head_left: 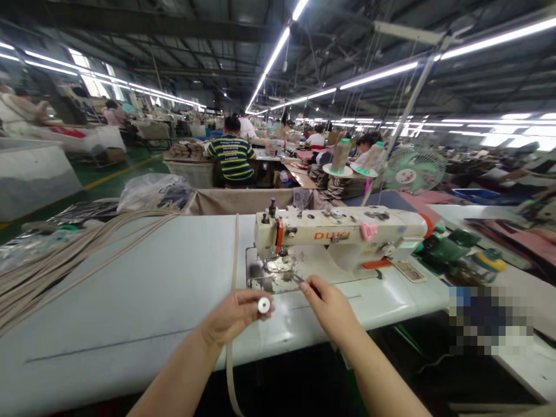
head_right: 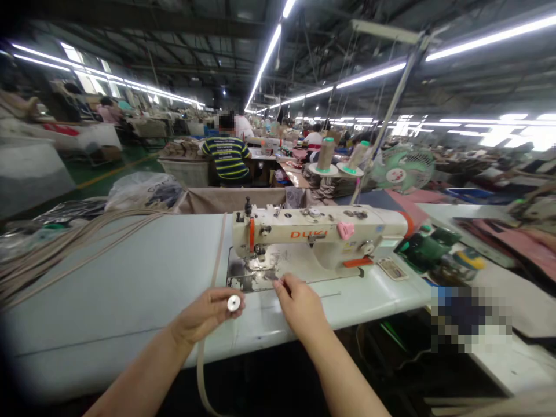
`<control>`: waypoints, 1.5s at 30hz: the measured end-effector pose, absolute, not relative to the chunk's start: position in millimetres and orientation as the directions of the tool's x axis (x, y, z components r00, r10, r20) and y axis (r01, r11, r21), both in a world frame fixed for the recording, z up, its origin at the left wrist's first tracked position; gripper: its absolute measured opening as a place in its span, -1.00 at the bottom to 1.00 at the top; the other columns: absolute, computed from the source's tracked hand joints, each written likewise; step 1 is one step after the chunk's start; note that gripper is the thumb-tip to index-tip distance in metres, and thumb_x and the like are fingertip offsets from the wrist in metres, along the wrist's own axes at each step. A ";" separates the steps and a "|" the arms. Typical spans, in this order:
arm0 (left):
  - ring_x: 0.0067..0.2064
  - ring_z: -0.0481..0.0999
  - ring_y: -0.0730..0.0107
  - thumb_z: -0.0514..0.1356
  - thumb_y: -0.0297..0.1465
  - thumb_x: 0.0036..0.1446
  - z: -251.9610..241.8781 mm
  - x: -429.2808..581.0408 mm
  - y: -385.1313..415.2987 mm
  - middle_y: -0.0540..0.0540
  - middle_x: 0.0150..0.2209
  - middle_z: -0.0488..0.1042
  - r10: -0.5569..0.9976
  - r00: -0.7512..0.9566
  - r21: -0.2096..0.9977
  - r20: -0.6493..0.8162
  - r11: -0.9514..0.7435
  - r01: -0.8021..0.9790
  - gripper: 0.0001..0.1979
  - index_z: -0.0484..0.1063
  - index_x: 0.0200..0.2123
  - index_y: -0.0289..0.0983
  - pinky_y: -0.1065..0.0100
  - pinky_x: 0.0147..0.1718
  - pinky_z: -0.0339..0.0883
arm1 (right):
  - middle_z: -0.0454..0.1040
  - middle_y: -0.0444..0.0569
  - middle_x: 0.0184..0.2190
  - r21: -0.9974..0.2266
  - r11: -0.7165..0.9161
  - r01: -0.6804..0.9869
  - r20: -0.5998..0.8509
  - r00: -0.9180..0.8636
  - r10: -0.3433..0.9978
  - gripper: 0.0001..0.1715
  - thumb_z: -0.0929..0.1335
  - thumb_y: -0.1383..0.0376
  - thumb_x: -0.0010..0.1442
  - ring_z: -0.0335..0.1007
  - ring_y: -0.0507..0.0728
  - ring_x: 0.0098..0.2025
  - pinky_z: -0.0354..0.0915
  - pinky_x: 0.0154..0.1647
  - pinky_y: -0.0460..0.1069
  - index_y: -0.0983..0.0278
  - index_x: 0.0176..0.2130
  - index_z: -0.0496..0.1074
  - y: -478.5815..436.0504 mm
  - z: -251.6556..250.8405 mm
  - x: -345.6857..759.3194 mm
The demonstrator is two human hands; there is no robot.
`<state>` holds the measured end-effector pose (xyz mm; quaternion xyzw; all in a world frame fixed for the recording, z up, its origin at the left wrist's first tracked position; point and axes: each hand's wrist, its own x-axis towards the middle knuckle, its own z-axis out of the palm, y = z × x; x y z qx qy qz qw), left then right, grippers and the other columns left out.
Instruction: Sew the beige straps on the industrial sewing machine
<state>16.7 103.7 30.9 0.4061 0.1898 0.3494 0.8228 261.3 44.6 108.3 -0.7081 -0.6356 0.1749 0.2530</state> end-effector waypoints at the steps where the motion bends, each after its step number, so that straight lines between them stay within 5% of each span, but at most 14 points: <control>1: -0.22 0.62 0.33 0.52 -0.34 0.00 30.8 17.2 105.6 -0.26 -0.18 0.67 0.780 0.624 0.786 -0.048 0.415 -0.459 -0.62 0.66 -0.11 -0.35 0.35 -0.13 0.45 | 0.46 -0.13 -0.45 -0.633 -0.056 0.772 0.010 0.081 0.997 -0.60 0.22 0.02 0.38 0.37 0.12 -0.35 0.11 -0.34 -0.04 0.18 -0.38 0.35 39.0 96.3 254.4; 5: -0.17 0.62 0.34 0.50 -0.37 0.03 30.9 16.4 110.8 -0.26 -0.13 0.66 0.842 0.537 0.752 -0.050 0.385 -0.535 -0.62 0.64 -0.06 -0.35 0.32 -0.05 0.42 | 0.38 -0.16 -0.50 -0.743 -0.079 0.665 -0.178 -0.082 0.981 -0.60 0.25 0.04 0.33 0.31 0.10 -0.37 0.12 -0.33 -0.04 0.20 -0.44 0.31 21.1 65.7 235.1; 14: -0.16 0.62 0.35 0.47 -0.38 0.09 35.3 14.3 109.3 -0.23 -0.11 0.64 0.836 0.549 0.752 0.022 0.348 -0.560 -0.62 0.61 -0.03 -0.38 0.30 -0.05 0.41 | 0.40 -0.16 -0.52 -0.632 -0.070 0.772 -0.284 -0.146 0.948 -0.64 0.28 0.11 0.35 0.26 0.07 -0.44 0.00 -0.39 -0.04 0.20 -0.44 0.32 10.3 66.2 211.4; 26: -0.15 0.62 0.33 0.49 -0.39 0.06 35.7 16.0 108.9 -0.23 -0.11 0.64 0.847 0.531 0.731 0.015 0.353 -0.584 -0.62 0.61 -0.05 -0.37 0.28 -0.04 0.42 | 0.47 -0.14 -0.47 -0.602 0.038 0.797 -0.212 -0.206 0.955 -0.71 0.33 0.15 0.34 0.30 0.07 -0.43 0.00 -0.39 -0.04 0.19 -0.40 0.40 18.4 62.0 194.6; 33: -0.16 0.61 0.34 0.45 -0.42 0.11 36.7 16.3 109.5 -0.24 -0.09 0.63 0.849 0.528 0.747 -0.008 0.356 -0.561 -0.66 0.62 -0.04 -0.38 0.28 -0.04 0.41 | 0.27 -0.21 -0.55 -0.760 0.038 0.648 -0.209 -0.300 0.931 -0.61 0.31 0.12 0.31 0.20 0.05 -0.44 0.04 -0.39 -0.06 0.21 -0.50 0.27 16.9 59.1 196.0; 40: -0.16 0.60 0.35 0.49 -0.36 0.06 36.4 16.1 110.9 -0.24 -0.13 0.64 0.865 0.502 0.743 -0.022 0.350 -0.571 -0.60 0.62 -0.03 -0.37 0.29 -0.02 0.38 | 0.26 -0.21 -0.48 -0.890 0.038 0.454 -0.203 -0.470 0.859 -0.70 0.36 0.09 0.27 0.17 0.04 -0.37 0.11 -0.33 -0.06 0.23 -0.40 0.36 10.1 63.3 206.2; 45: -0.22 0.57 0.42 0.54 -0.26 -0.04 40.7 14.0 108.4 -0.16 -0.20 0.63 0.886 0.463 0.734 0.001 0.313 -0.602 -0.55 0.64 -0.09 -0.33 0.36 -0.11 0.38 | 0.14 -0.23 -0.53 -0.853 0.119 0.507 -0.047 -0.304 0.952 -0.52 0.35 0.06 0.31 0.11 0.02 -0.45 0.10 -0.42 -0.07 0.20 -0.49 0.12 4.7 69.7 218.2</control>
